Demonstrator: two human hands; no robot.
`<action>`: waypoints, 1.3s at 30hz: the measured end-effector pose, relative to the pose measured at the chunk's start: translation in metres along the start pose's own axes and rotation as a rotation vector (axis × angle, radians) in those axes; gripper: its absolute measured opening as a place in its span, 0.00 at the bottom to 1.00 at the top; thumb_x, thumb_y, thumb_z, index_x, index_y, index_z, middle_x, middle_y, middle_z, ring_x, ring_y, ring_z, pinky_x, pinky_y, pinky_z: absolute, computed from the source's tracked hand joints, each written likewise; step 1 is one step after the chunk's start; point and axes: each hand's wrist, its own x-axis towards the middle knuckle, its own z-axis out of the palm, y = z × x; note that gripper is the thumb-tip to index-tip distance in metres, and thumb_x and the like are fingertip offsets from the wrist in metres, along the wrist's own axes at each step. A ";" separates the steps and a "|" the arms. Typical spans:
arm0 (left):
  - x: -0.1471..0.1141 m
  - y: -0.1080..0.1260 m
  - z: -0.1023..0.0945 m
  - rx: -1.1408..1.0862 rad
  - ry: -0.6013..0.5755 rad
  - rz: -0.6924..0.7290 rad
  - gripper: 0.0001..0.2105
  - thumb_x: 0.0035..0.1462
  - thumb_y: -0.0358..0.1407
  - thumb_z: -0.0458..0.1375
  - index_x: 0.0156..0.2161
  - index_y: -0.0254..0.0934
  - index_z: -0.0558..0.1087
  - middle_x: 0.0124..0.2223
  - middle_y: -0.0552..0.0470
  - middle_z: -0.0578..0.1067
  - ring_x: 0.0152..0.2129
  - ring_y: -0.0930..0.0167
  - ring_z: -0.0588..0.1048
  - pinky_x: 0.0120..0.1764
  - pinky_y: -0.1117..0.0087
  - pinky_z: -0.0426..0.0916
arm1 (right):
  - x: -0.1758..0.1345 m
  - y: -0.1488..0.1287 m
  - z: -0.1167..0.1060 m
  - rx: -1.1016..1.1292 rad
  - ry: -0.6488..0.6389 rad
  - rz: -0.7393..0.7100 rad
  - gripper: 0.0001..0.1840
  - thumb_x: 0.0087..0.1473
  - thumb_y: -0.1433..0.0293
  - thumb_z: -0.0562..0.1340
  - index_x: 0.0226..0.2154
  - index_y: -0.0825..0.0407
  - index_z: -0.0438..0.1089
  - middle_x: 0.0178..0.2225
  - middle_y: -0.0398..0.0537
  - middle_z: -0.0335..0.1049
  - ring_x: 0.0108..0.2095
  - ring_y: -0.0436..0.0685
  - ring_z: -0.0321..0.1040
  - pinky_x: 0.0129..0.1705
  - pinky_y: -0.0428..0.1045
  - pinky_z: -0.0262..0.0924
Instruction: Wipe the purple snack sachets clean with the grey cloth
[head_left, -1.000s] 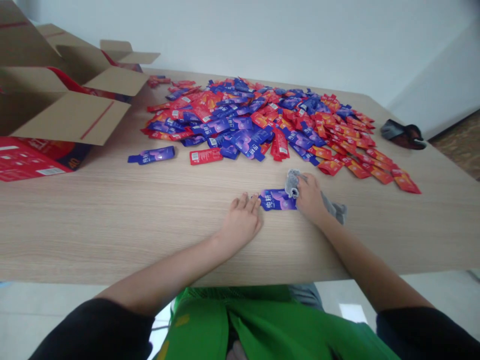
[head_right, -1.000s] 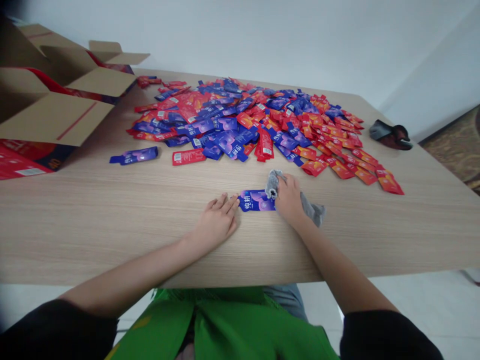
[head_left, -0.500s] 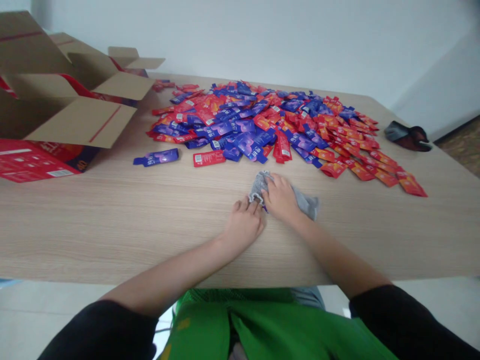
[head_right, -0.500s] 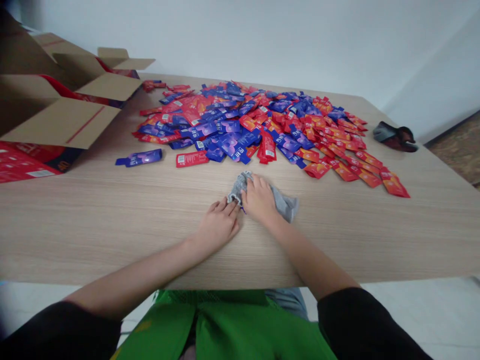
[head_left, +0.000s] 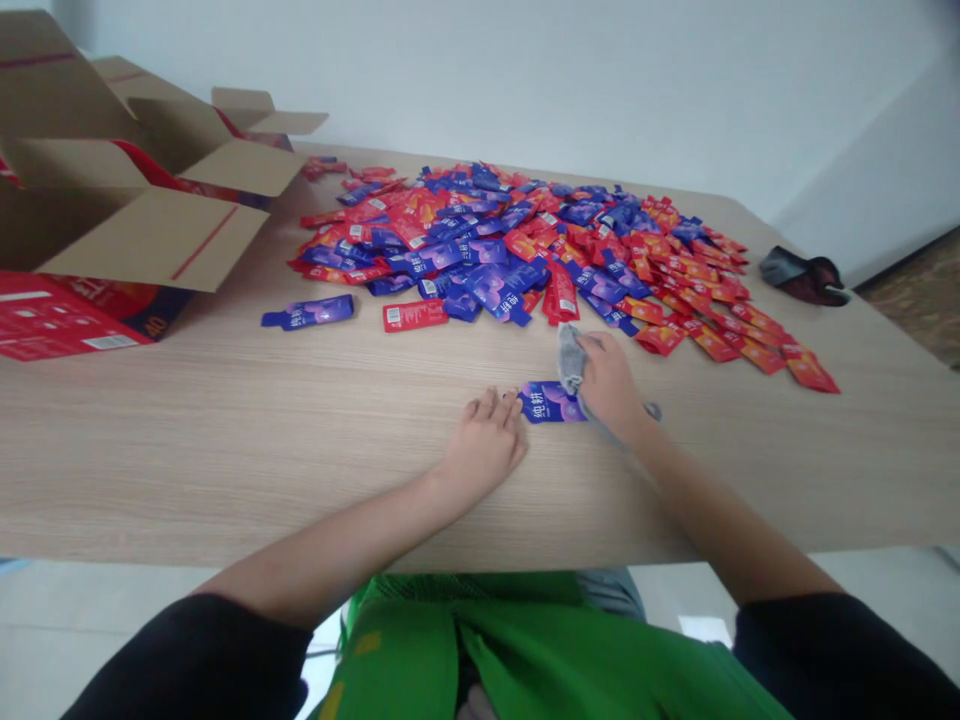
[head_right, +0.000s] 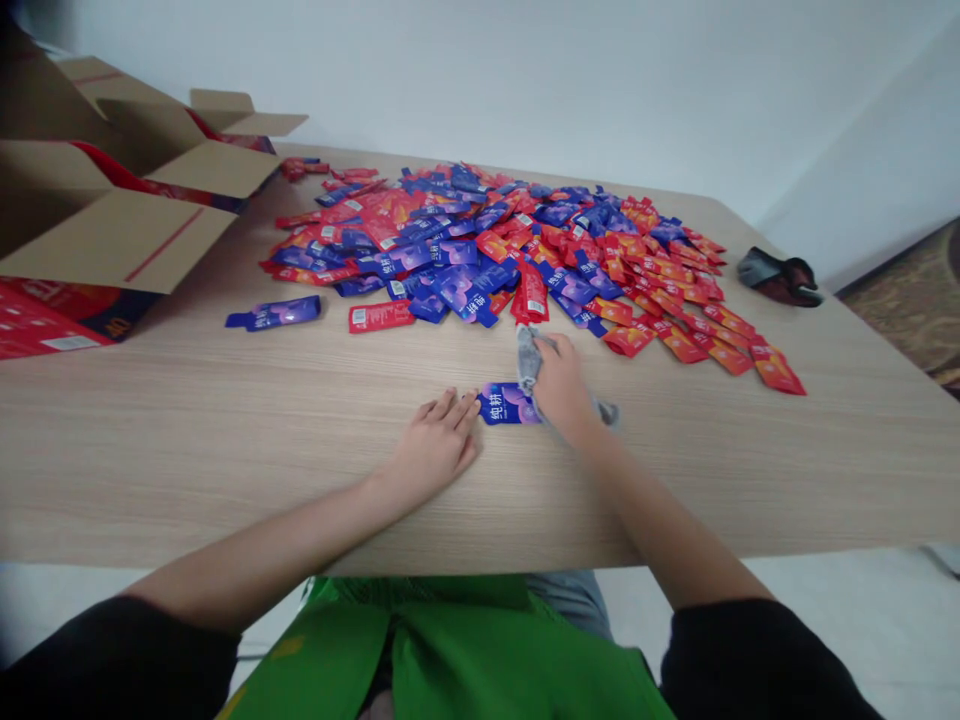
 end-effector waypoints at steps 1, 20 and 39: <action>0.000 0.000 0.000 0.000 0.003 0.001 0.23 0.63 0.36 0.49 0.61 0.28 0.66 0.64 0.42 0.65 0.60 0.52 0.64 0.54 0.54 0.64 | 0.003 -0.017 0.004 0.047 -0.003 -0.055 0.29 0.52 0.80 0.48 0.56 0.56 0.64 0.53 0.60 0.62 0.55 0.62 0.59 0.57 0.59 0.57; 0.002 0.003 0.001 0.030 -0.034 -0.020 0.24 0.63 0.35 0.49 0.62 0.29 0.65 0.65 0.45 0.62 0.60 0.54 0.63 0.55 0.54 0.64 | -0.032 0.025 -0.004 -0.225 -0.122 0.130 0.33 0.49 0.80 0.52 0.59 0.62 0.62 0.54 0.64 0.58 0.53 0.67 0.57 0.57 0.61 0.56; 0.002 0.000 0.001 0.070 0.005 0.007 0.21 0.64 0.34 0.49 0.60 0.30 0.67 0.63 0.42 0.65 0.59 0.54 0.65 0.53 0.56 0.64 | -0.023 -0.024 0.014 -0.157 -0.170 -0.011 0.29 0.54 0.78 0.52 0.59 0.57 0.61 0.57 0.61 0.60 0.52 0.66 0.55 0.55 0.59 0.54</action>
